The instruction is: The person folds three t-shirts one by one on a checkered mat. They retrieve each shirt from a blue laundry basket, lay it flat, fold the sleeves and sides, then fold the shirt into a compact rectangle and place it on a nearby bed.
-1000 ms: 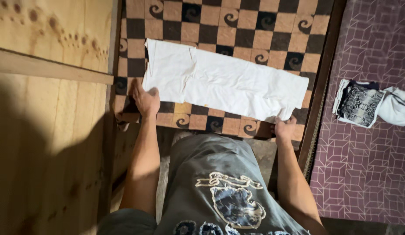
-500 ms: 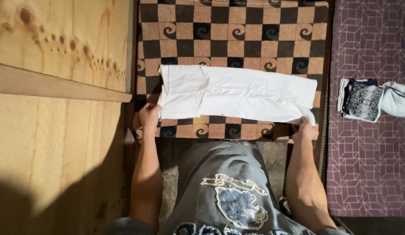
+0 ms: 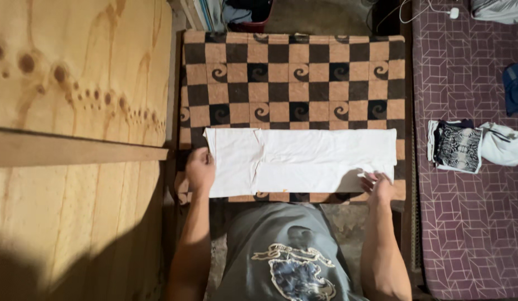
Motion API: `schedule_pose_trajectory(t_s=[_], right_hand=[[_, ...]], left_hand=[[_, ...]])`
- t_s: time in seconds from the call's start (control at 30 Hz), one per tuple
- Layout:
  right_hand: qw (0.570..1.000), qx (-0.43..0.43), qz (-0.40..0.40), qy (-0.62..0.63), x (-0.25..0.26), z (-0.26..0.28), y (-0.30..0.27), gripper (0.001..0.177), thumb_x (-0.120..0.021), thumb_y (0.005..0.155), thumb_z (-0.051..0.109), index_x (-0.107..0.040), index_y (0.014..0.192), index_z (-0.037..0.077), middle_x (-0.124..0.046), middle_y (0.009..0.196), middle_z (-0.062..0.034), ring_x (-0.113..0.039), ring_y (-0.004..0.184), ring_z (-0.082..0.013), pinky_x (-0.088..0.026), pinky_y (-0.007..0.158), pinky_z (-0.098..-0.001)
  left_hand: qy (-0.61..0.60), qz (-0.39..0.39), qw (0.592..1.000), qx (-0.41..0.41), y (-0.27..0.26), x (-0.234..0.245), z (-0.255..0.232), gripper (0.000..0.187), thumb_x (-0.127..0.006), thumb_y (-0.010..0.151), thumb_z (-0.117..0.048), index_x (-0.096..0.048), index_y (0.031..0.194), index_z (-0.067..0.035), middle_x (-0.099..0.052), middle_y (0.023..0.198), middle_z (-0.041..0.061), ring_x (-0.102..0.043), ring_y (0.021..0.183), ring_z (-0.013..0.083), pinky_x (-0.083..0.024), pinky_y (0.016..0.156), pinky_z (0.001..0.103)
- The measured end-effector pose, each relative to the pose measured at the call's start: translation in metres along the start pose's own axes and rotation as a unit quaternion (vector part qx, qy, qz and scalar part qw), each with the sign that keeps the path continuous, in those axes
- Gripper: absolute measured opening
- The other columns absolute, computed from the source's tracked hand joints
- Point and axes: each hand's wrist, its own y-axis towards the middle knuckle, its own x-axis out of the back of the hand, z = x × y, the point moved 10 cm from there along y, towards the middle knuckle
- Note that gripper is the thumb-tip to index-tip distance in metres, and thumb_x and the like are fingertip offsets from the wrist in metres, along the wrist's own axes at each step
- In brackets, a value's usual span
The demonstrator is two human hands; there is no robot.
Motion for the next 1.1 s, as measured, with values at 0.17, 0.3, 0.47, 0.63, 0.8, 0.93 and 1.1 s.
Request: schedule_pose_trajectory(t_s=[0.17, 0.3, 0.47, 0.63, 0.8, 0.93, 1.1], right_hand=[[0.972, -0.134, 0.056, 0.186, -0.055, -0.016, 0.019, 0.027, -0.044, 0.107, 0.030, -0.051, 0.104, 0.004, -0.066, 0.086, -0.0159, -0.068, 0.077, -0.0286, -0.056, 0.066, -0.0374], [0.967, -0.153, 0.096, 0.179, -0.075, -0.008, 0.035, 0.034, -0.043, 0.108, 0.038, -0.057, 0.095, 0.009, -0.060, 0.073, -0.0067, -0.058, 0.062, -0.0197, -0.043, 0.053, -0.0323], [0.961, -0.151, 0.113, 0.201, -0.082, 0.017, 0.067, 0.028, -0.043, 0.110, 0.028, -0.058, 0.094, 0.010, -0.054, 0.067, -0.0024, -0.055, 0.059, -0.0185, -0.044, 0.051, -0.0344], [0.964, -0.073, 0.149, 0.206, -0.104, 0.072, 0.087, 0.037, -0.031, 0.110, 0.031, -0.054, 0.116, 0.003, -0.064, 0.079, -0.0125, -0.062, 0.064, -0.0244, -0.054, 0.058, -0.0387], [0.968, -0.086, 0.138, 0.190, -0.155, 0.125, 0.104, 0.045, -0.026, 0.114, 0.032, -0.035, 0.134, -0.007, -0.070, 0.098, -0.0250, -0.069, 0.076, -0.0315, -0.061, 0.067, -0.0401], [0.969, -0.082, 0.146, 0.181, -0.198, 0.162, 0.126, 0.037, -0.022, 0.110, 0.038, -0.029, 0.134, 0.010, -0.065, 0.096, -0.0223, -0.066, 0.077, -0.0278, -0.060, 0.067, -0.0384], [0.949, -0.024, 0.250, 0.191, -0.230, 0.201, 0.147, 0.050, -0.025, 0.112, 0.040, -0.055, 0.126, 0.002, -0.070, 0.104, -0.0146, -0.070, 0.090, -0.0276, -0.058, 0.077, -0.0423]], left_hand=[[0.080, 0.061, 0.992, -0.075, 0.034, -0.066, -0.044, 0.070, -0.082, 0.075, -0.032, -0.062, 0.134, 0.002, -0.065, 0.121, 0.029, -0.063, 0.108, 0.0460, -0.052, 0.085, 0.051], [0.130, 0.035, 0.989, -0.062, 0.053, -0.072, -0.046, 0.061, -0.078, 0.075, -0.031, -0.066, 0.127, -0.002, -0.069, 0.118, 0.027, -0.068, 0.105, 0.0467, -0.055, 0.083, 0.053], [0.204, 0.139, 0.967, 0.058, 0.060, -0.080, -0.041, 0.038, -0.072, 0.091, -0.037, -0.070, 0.118, -0.011, -0.074, 0.105, 0.020, -0.070, 0.101, 0.0406, -0.056, 0.084, 0.050], [-0.259, 0.125, 0.913, 0.290, 0.097, -0.101, -0.052, 0.064, -0.036, 0.110, -0.046, -0.051, 0.132, 0.012, -0.073, 0.107, 0.030, -0.073, 0.093, 0.0471, -0.059, 0.063, 0.044], [-0.405, 0.132, 0.864, 0.269, 0.162, -0.137, -0.100, 0.078, -0.022, 0.101, -0.058, -0.036, 0.146, 0.005, -0.065, 0.130, 0.028, -0.071, 0.114, 0.0370, -0.063, 0.078, 0.044], [-0.433, 0.142, 0.862, 0.222, 0.202, -0.163, -0.142, 0.086, -0.024, 0.105, -0.062, -0.038, 0.150, 0.010, -0.060, 0.143, 0.028, -0.069, 0.123, 0.0380, -0.061, 0.087, 0.045], [-0.470, 0.174, 0.852, 0.149, 0.220, -0.158, -0.179, 0.080, -0.031, 0.097, -0.062, -0.010, 0.160, -0.016, -0.037, 0.162, 0.011, -0.054, 0.137, 0.0399, -0.047, 0.107, 0.054]])
